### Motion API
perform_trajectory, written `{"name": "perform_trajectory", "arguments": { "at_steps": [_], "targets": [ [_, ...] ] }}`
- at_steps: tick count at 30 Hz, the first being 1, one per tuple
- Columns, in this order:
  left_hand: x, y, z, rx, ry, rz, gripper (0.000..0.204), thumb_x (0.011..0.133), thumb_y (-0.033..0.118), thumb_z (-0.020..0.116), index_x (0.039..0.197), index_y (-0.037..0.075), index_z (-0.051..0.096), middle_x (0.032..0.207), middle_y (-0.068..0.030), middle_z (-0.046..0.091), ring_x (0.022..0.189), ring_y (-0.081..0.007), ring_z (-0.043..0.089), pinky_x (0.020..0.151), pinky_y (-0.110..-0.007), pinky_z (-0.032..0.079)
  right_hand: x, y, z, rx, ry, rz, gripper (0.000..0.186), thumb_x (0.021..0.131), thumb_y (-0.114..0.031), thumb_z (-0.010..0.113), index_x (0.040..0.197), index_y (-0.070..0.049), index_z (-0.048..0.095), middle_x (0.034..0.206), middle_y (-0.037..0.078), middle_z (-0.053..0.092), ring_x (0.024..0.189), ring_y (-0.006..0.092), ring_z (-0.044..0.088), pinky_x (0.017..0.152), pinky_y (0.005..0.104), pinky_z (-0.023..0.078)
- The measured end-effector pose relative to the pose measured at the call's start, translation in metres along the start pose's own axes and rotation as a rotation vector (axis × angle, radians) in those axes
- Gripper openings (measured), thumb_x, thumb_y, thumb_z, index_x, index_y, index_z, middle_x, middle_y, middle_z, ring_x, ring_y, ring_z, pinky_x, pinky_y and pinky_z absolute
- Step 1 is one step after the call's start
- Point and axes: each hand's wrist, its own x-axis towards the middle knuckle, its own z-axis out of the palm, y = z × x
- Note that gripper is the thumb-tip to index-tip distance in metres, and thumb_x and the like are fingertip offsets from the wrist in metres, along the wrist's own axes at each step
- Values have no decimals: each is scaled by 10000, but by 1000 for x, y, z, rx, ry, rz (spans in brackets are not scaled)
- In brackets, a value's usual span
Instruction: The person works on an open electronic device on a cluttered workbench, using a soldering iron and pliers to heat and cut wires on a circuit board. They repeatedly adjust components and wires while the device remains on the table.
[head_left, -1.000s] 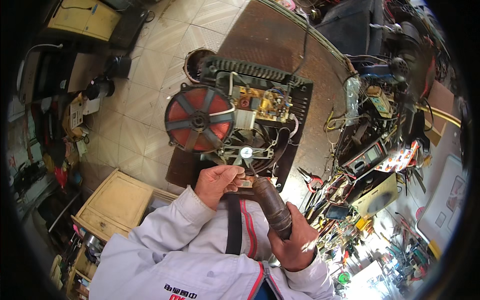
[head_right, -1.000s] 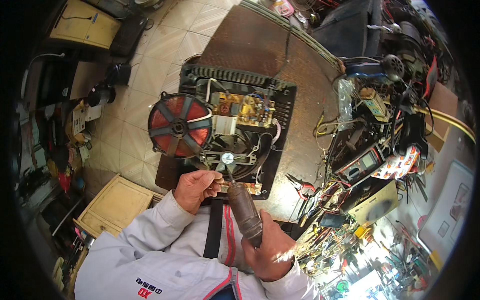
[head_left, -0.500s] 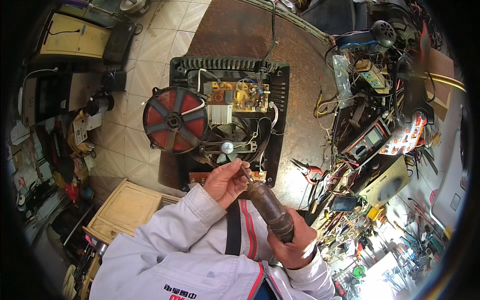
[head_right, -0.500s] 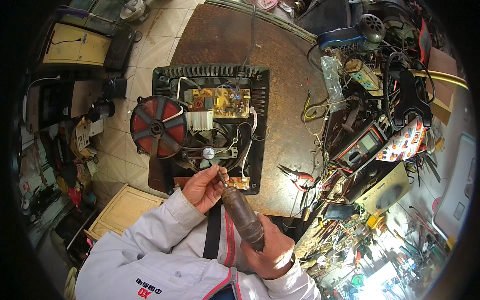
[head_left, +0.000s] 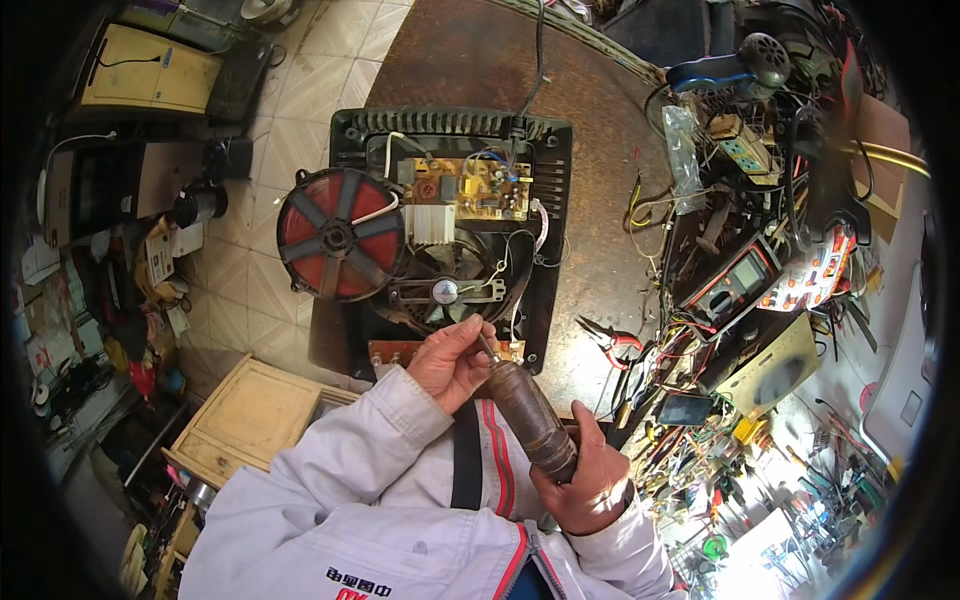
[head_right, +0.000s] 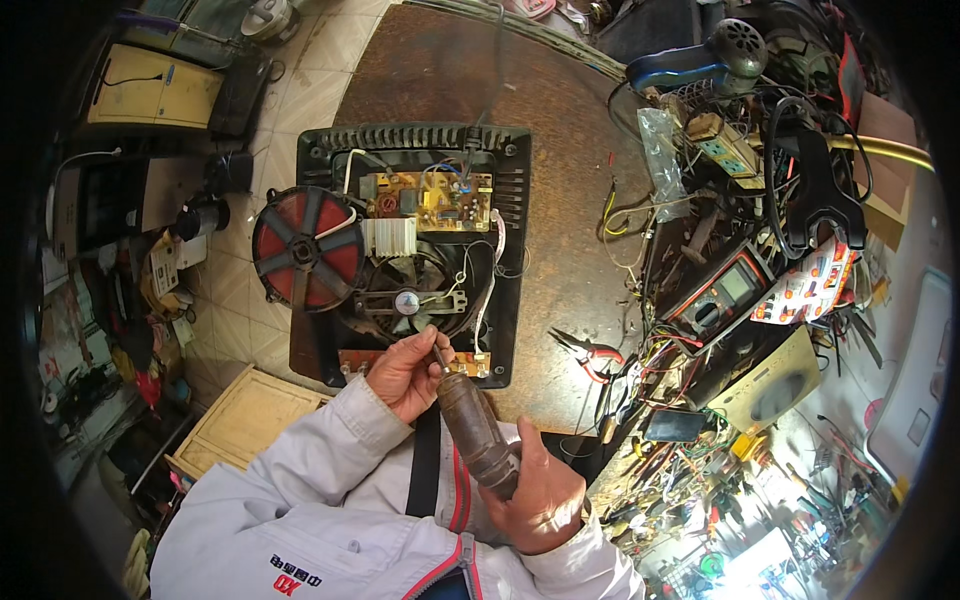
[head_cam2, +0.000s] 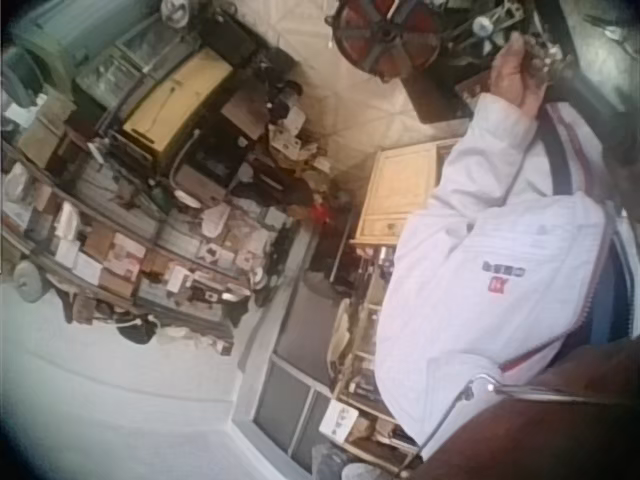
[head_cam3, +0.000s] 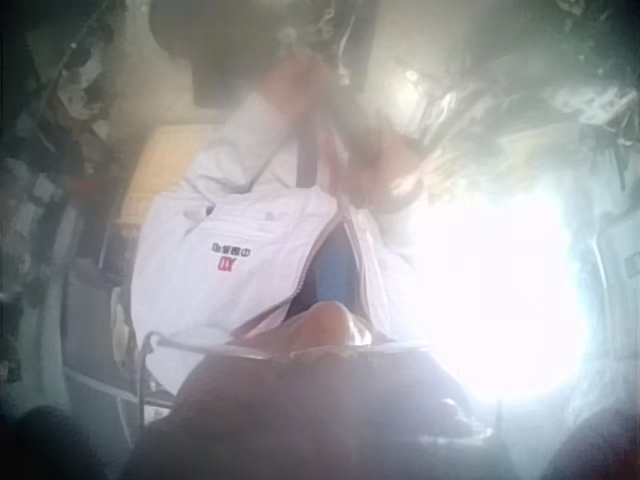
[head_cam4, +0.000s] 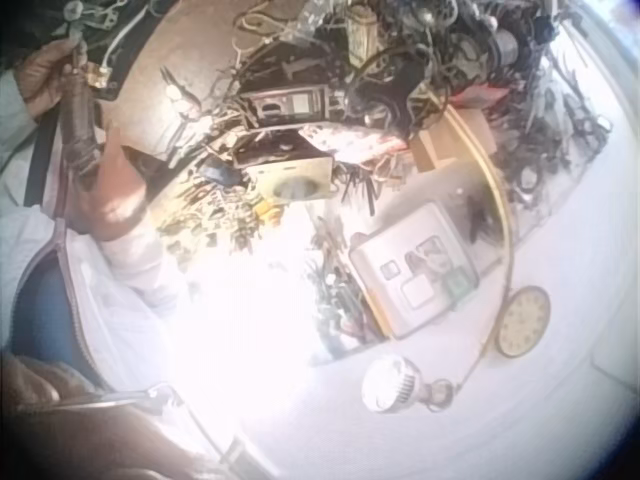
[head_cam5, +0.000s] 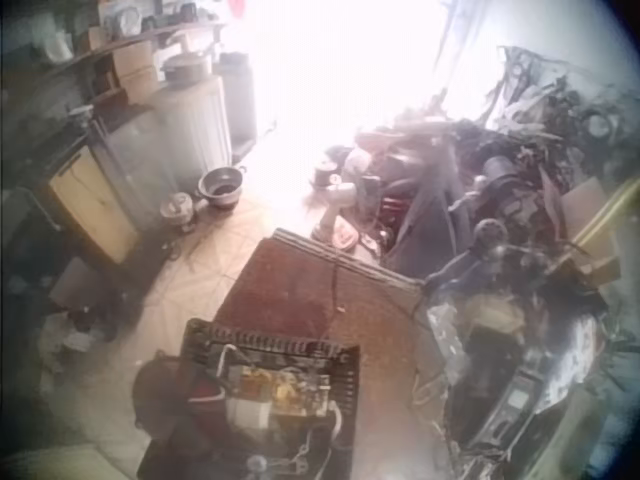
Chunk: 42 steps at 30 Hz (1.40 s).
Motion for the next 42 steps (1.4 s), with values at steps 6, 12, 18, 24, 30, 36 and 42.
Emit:
{"name": "perform_trajectory", "arguments": {
  "at_steps": [6, 12, 18, 24, 30, 36, 42],
  "targets": [
    [3, -4, -1, -7, 1, -15, 274, 1056, 269, 609, 1058, 2, 670, 970, -112, 733, 729, -110, 701, 669, -224, 615, -7, 4, 10, -27, 87, 20, 515, 737, -62, 855, 1139, -2, 539, 900, 221, 700, 762, 404, 733, 677, 437, 579],
    [3, -9, 9, -125, -6, -9, 277, 1067, 266, 587, 1115, 2, 657, 1007, -125, 734, 744, -119, 707, 713, -260, 628, -4, 8, 15, 98, 127, 11, 639, 728, -42, 862, 1272, 17, 532, 910, 222, 703, 780, 409, 730, 693, 430, 581],
    [5, -11, 10, -152, -84, -6, 291, 1068, 274, 585, 1164, 7, 650, 1028, -123, 734, 759, -111, 703, 754, -280, 628, -5, 22, 26, -21, 148, -197, 722, 711, -67, 847, 1333, 55, 503, 900, 224, 681, 724, 396, 693, 630, 429, 565],
    [8, -13, 6, -69, -98, 7, 359, 1077, 314, 564, 1210, -10, 643, 1054, -110, 723, 829, -111, 693, 805, -298, 603, -9, 23, 31, 57, 150, -76, 681, 718, -39, 835, 1312, 53, 514, 906, 233, 687, 746, 415, 704, 645, 445, 572],
    [5, -14, 21, 31, 60, -22, 457, 1064, 383, 578, 1245, -32, 640, 1038, -106, 713, 808, -119, 654, 804, -293, 581, -11, 21, 30, 95, 182, 11, 638, 754, -6, 802, 1322, 34, 513, 955, 243, 706, 824, 397, 738, 721, 423, 579],
    [-1, -2, 25, 1152, 201, 481, 265, 991, 230, 694, 1152, 19, 701, 1093, -123, 693, 728, -155, 657, 660, -284, 562, -14, 24, 25, 81, 251, 110, 575, 800, -10, 798, 1312, 21, 539, 974, 217, 719, 847, 338, 755, 748, 384, 573],
    [19, 27, 42, 2263, 191, 1202, 427, 727, 75, 840, 1135, 61, 718, 1160, -96, 699, 987, -310, 636, 880, -387, 546, -13, 25, 22, 93, 247, 138, 575, 807, -10, 802, 1317, 24, 539, 978, 209, 720, 853, 322, 756, 752, 370, 570]
  ]
}}
